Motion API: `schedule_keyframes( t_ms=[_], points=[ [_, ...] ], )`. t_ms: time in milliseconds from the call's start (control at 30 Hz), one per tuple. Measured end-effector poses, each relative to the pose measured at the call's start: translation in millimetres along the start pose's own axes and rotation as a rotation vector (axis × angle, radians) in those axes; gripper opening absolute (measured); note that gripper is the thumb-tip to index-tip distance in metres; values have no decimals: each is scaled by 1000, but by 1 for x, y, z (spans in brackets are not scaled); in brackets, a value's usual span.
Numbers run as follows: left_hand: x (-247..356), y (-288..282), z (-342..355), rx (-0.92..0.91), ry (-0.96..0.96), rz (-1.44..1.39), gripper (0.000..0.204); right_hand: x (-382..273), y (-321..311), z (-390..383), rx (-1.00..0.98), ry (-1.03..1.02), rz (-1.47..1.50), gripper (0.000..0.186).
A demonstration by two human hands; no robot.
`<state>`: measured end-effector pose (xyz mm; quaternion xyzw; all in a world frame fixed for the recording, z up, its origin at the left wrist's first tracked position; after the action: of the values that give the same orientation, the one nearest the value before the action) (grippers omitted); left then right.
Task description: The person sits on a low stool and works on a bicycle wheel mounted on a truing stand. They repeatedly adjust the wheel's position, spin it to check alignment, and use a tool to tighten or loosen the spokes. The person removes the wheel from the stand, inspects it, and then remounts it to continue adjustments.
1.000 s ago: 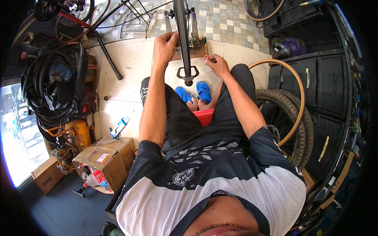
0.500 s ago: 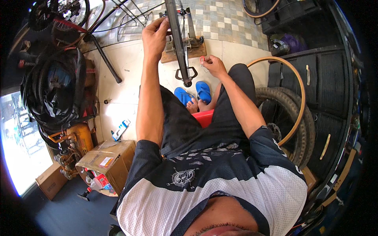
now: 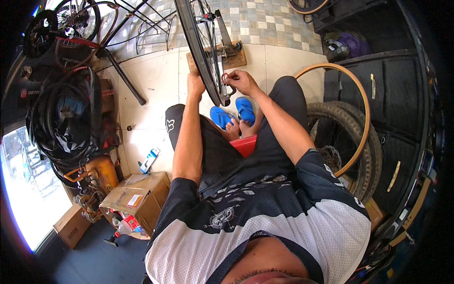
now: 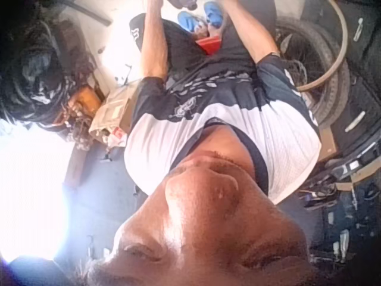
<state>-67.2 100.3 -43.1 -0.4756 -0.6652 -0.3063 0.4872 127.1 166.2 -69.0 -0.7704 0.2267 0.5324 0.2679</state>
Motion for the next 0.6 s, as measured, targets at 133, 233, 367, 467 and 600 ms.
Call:
schedule_keyframes(
  t_ms=[133, 233, 367, 467, 600],
  points=[
    [-37, 26, -3, -79, -16, -162, 19, -4, 14, 2, 12, 19, -13, 25],
    [-46, 24, 2, -152, -14, -36, 34, -10, 21, 5, 9, 5, 2, 24],
    [-19, 35, -2, -116, -15, 3, 25, -2, 12, 5, 51, 25, -10, 25],
    [-31, 21, -5, -81, -56, -72, 26, -29, 15, 1, 69, 50, -258, 27],
    [-27, 27, -2, -113, -49, -116, 21, -22, 13, 5, 38, 10, -149, 31]
  ],
)
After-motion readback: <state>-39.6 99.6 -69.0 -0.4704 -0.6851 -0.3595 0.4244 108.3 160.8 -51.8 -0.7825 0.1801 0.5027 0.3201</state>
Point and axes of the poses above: each hand's wrist, its own z-axis towards the middle knuckle, its own y-axis out of the palm, x = y × z, the point moved 9 cm from there along z, towards the middle knuckle, and after that the axes turned 7 degrees about -x, right-handed, at the moved point
